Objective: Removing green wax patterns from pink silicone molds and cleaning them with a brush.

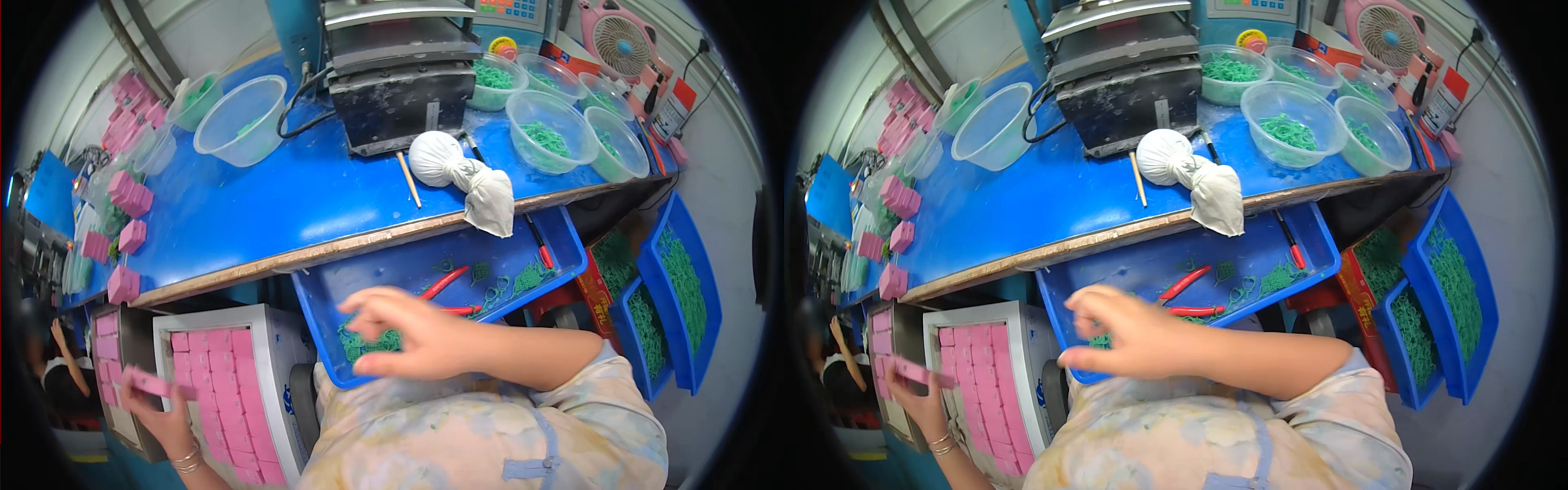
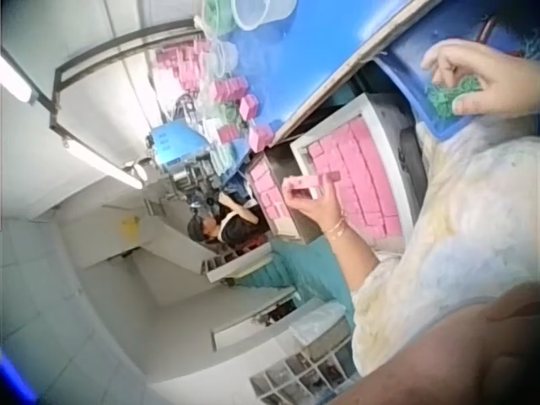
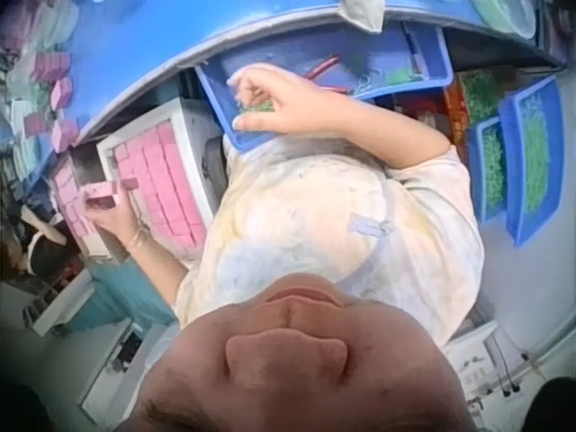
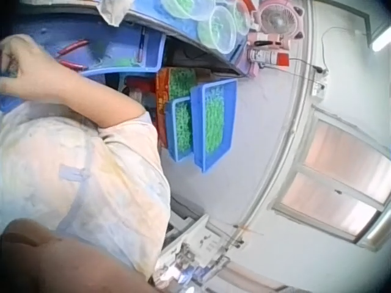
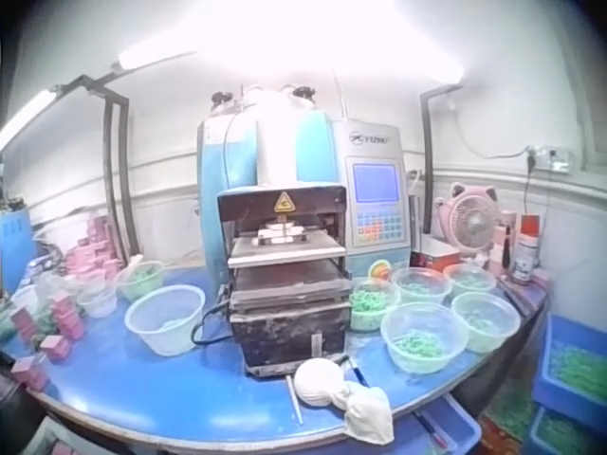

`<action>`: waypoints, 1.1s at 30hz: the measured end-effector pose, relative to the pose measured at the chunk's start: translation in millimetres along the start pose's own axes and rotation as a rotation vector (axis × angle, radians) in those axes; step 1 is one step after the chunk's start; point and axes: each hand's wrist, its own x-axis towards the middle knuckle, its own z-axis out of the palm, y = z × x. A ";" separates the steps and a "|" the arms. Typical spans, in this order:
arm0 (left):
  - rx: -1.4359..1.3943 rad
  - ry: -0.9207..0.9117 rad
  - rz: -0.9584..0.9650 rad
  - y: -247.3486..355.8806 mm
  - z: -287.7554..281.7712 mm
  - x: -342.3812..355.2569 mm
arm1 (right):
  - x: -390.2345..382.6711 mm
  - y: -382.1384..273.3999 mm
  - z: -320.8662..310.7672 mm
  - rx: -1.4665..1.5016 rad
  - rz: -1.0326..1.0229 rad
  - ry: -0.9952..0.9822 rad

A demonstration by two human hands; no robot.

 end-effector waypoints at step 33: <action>-0.797 -0.573 0.521 213.9 147.4 23.4 | 42.0 3.4 -1.3 0.426 -0.128 0.268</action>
